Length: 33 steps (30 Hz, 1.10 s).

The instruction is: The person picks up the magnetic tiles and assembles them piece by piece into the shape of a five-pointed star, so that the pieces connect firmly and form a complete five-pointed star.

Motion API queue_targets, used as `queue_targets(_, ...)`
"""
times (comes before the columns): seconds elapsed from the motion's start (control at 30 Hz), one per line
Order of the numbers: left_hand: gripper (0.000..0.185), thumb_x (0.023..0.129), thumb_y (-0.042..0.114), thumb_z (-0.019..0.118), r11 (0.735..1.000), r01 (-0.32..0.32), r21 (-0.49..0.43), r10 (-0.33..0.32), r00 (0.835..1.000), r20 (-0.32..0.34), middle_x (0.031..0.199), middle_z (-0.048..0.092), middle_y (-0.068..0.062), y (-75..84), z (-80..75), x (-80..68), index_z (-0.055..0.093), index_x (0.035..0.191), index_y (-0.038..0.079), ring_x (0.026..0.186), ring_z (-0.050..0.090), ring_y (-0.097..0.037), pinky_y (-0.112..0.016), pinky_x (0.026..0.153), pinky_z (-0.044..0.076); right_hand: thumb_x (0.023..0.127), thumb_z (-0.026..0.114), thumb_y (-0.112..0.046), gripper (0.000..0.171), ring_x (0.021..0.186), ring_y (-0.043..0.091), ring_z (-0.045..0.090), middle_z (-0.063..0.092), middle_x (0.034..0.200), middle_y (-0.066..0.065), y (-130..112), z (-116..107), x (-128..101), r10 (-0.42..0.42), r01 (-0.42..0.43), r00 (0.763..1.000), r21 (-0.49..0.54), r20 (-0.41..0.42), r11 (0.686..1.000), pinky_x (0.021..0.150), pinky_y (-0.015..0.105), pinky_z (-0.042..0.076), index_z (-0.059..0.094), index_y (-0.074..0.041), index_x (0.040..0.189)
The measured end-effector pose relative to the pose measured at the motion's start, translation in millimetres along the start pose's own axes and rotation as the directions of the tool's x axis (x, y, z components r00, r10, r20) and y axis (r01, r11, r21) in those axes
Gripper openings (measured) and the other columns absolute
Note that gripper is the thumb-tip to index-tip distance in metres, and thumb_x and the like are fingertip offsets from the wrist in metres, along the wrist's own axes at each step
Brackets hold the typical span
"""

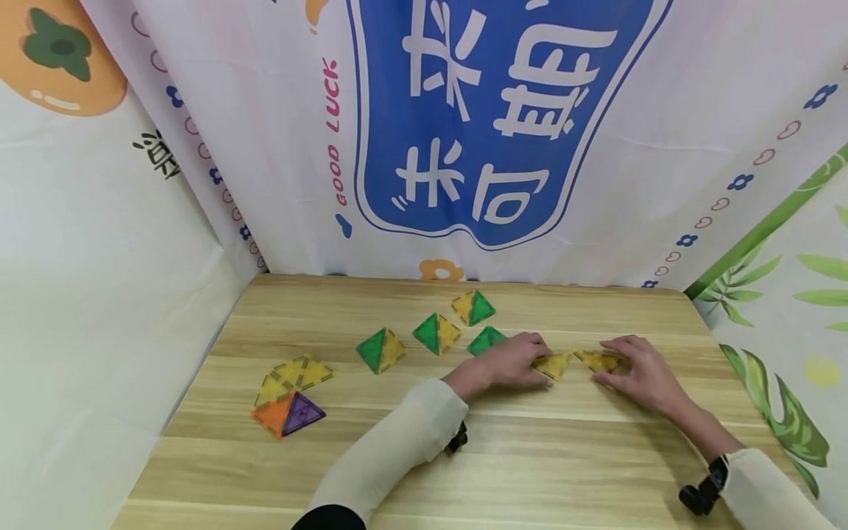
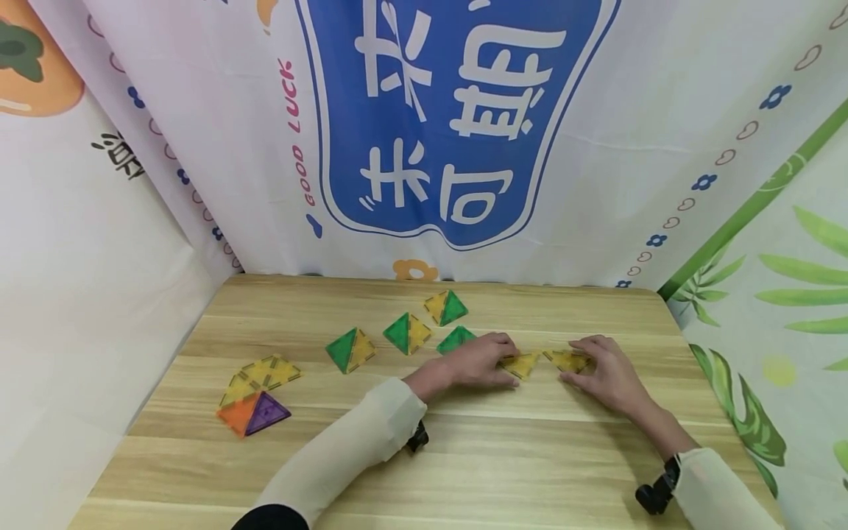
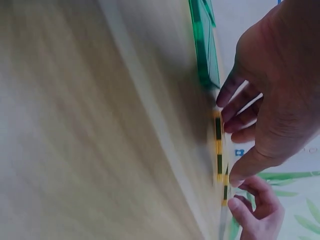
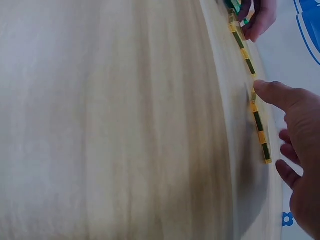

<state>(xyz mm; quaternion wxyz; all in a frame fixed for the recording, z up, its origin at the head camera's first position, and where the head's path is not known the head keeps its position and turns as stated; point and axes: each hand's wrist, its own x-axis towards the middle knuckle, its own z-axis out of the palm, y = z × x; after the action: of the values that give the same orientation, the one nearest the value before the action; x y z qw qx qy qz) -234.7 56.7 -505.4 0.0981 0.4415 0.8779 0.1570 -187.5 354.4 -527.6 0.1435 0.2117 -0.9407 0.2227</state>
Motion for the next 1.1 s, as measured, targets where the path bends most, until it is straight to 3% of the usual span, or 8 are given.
queue_targets(0.2,0.064,0.098,0.056,0.071,0.995,0.077,0.061,-0.075,0.996,-0.044,0.137,0.063,0.001,10.3,7.5,6.7,0.065,0.146,0.013,0.124,0.058,-0.013,-0.021,0.104,0.049,0.077,0.096,-0.022,0.051,0.099,0.037,0.065,0.071,0.108,0.019,2,1,-4,0.053,-0.053,0.999,-0.037,-0.001,0.998,0.083,0.055,0.053,0.076,0.004,0.116)
queue_targets(0.43,0.062,0.097,0.058,0.071,0.989,0.094,0.114,-0.088,0.995,-0.054,0.134,0.063,0.004,15.4,11.4,11.2,0.067,0.144,0.018,0.121,0.057,-0.011,-0.022,0.101,0.049,0.076,0.095,-0.017,0.047,0.101,0.037,0.067,0.073,0.110,0.017,5,0,-6,0.030,-0.030,1.000,-0.015,0.004,0.999,0.086,0.054,0.052,0.077,0.001,0.115)
queue_targets(0.73,0.054,0.096,0.057,0.073,0.990,0.059,0.131,-0.057,0.998,-0.019,0.136,0.061,0.007,18.6,11.2,9.2,0.068,0.142,0.029,0.118,0.054,-0.011,-0.025,0.094,0.049,0.073,0.095,-0.007,0.047,0.102,0.036,0.065,0.068,0.117,0.019,13,-6,-10,-0.033,0.033,0.999,0.017,0.007,0.999,0.086,0.020,0.048,0.077,0.000,0.116)
queue_targets(0.83,0.050,0.097,0.053,0.074,0.991,0.031,0.129,-0.032,0.999,0.004,0.139,0.060,0.007,17.3,9.7,8.2,0.068,0.142,0.030,0.121,0.054,-0.011,-0.025,0.097,0.049,0.074,0.096,-0.011,0.048,0.102,0.037,0.066,0.066,0.120,0.022,15,-9,-10,-0.004,0.004,1.000,0.016,0.019,1.000,0.084,0.026,0.052,0.077,0.001,0.117)
queue_targets(0.97,0.046,0.100,0.043,0.074,0.995,-0.030,0.098,0.026,0.998,0.049,0.142,0.059,0.004,13.8,5.8,6.0,0.068,0.143,0.029,0.127,0.052,-0.013,-0.023,0.103,0.046,0.077,0.095,-0.018,0.051,0.103,0.041,0.068,0.067,0.121,0.024,18,-12,-11,0.047,-0.047,0.997,0.000,0.059,0.999,0.086,0.053,0.056,0.076,0.003,0.119)
queue_targets(1.1,0.044,0.102,0.034,0.073,0.997,-0.060,0.040,0.057,0.995,0.077,0.145,0.057,0.001,10.5,1.6,2.0,0.067,0.144,0.024,0.132,0.050,-0.015,-0.022,0.109,0.043,0.079,0.095,-0.020,0.051,0.104,0.040,0.069,0.071,0.120,0.023,20,-15,-11,0.056,-0.057,0.995,-0.001,0.082,0.998,0.088,0.053,0.054,0.075,0.002,0.120)
